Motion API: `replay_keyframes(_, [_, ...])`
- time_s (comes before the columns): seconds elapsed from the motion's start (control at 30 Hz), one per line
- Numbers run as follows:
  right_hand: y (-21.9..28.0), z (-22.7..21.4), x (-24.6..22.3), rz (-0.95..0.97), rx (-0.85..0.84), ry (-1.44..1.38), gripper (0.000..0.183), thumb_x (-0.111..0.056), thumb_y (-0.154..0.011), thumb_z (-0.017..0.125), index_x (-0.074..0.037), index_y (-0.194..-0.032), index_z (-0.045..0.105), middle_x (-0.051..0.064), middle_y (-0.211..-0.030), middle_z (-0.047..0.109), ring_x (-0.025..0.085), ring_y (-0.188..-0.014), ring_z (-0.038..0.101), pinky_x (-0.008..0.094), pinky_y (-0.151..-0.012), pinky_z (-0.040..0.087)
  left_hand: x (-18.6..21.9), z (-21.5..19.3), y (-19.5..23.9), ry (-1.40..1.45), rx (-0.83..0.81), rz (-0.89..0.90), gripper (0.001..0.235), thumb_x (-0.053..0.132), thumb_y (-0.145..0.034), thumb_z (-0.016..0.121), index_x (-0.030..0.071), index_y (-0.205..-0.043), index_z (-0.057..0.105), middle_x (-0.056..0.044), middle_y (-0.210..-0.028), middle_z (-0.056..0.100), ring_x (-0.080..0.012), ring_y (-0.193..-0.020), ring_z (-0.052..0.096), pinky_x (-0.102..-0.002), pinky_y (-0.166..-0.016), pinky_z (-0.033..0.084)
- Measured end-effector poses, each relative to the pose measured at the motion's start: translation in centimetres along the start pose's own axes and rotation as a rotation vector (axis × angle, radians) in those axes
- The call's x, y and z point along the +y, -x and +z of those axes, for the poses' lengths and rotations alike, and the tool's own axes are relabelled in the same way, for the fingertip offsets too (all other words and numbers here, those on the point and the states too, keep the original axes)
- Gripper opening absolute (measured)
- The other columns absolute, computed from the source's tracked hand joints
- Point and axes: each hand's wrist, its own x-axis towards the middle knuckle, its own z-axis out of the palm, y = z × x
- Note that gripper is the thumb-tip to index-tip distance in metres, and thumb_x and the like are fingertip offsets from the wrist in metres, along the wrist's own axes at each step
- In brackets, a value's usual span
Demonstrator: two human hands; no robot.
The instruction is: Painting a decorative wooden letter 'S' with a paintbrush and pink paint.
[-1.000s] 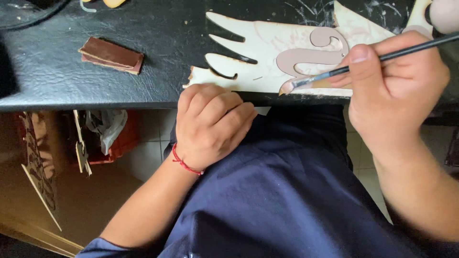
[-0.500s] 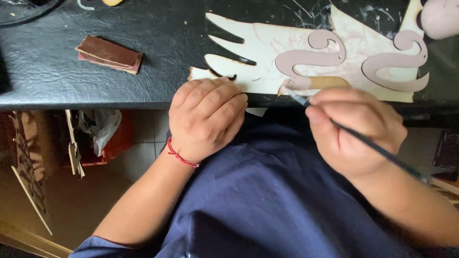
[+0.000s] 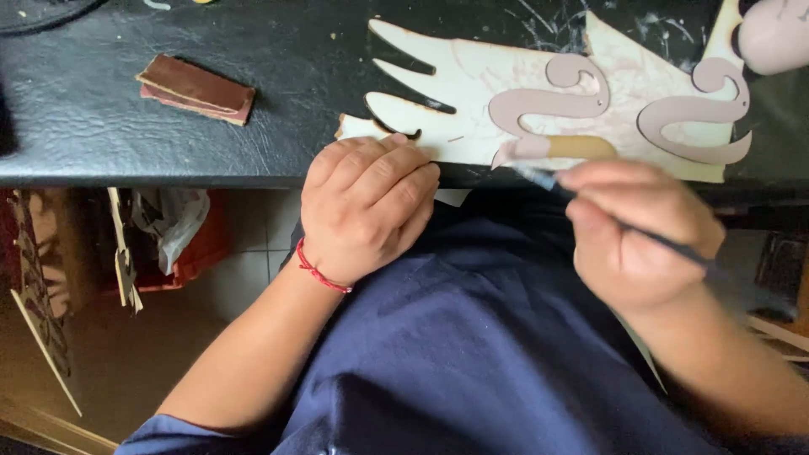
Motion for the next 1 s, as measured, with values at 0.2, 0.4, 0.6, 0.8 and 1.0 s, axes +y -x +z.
replay_keyframes(0.2, [-1.0, -0.1, -3.5, -0.001, 0.020, 0.025, 0.020, -0.013, -0.101, 0.054, 0.005, -0.100, 0.046, 0.034, -0.088, 0.066, 0.041, -0.076, 0.072, 0.043, -0.070, 0.061, -0.1, 0.0, 0.1, -0.002, -0.004, 0.003, 0.018, 0.015, -0.101, 0.055, 0.008, -0.098, 0.071, -0.005, -0.104, 0.071, -0.0243, -0.097, 0.069, -0.035, -0.086, 0.050])
replay_keyframes(0.4, [0.4, 0.9, -2.4, -0.023, 0.077, -0.012, 0.016, -0.008, -0.096, 0.062, 0.003, -0.097, 0.052, 0.029, -0.087, 0.066, 0.038, -0.078, 0.073, 0.043, -0.071, 0.065, 0.0, 0.1, -0.1, -0.017, 0.012, 0.008, 0.018, 0.013, -0.100, 0.055, 0.009, -0.096, 0.072, -0.005, -0.102, 0.071, -0.0236, -0.094, 0.069, -0.034, -0.084, 0.050])
replay_keyframes(0.6, [-0.4, -0.1, -3.5, -0.148, -0.099, 0.002, 0.019, -0.011, -0.093, 0.060, 0.006, -0.092, 0.052, 0.029, -0.088, 0.065, 0.041, -0.077, 0.073, 0.042, -0.066, 0.064, -0.1, 0.1, 0.0, -0.011, -0.010, 0.012, 0.017, 0.014, -0.101, 0.056, 0.008, -0.098, 0.072, -0.006, -0.104, 0.071, -0.0246, -0.095, 0.070, -0.035, -0.085, 0.050])
replay_keyframes(0.8, [-0.2, -0.1, -2.4, -0.116, 0.092, 0.031, 0.019, -0.008, -0.100, 0.057, 0.007, -0.099, 0.046, 0.034, -0.089, 0.062, 0.044, -0.076, 0.070, 0.047, -0.071, 0.063, -0.1, 0.2, -0.1, -0.016, -0.008, 0.020, 0.017, 0.013, -0.100, 0.056, 0.008, -0.097, 0.072, -0.006, -0.102, 0.071, -0.0249, -0.094, 0.069, -0.035, -0.083, 0.050])
replay_keyframes(1.0, [0.7, -0.5, -3.6, -0.016, -0.007, -0.085, 0.019, -0.009, -0.093, 0.060, 0.005, -0.096, 0.048, 0.030, -0.091, 0.063, 0.043, -0.080, 0.073, 0.048, -0.075, 0.068, 0.0, 0.1, 0.0, -0.020, -0.003, 0.015, 0.017, 0.013, -0.101, 0.056, 0.008, -0.096, 0.072, -0.005, -0.102, 0.071, -0.0236, -0.096, 0.069, -0.034, -0.084, 0.050])
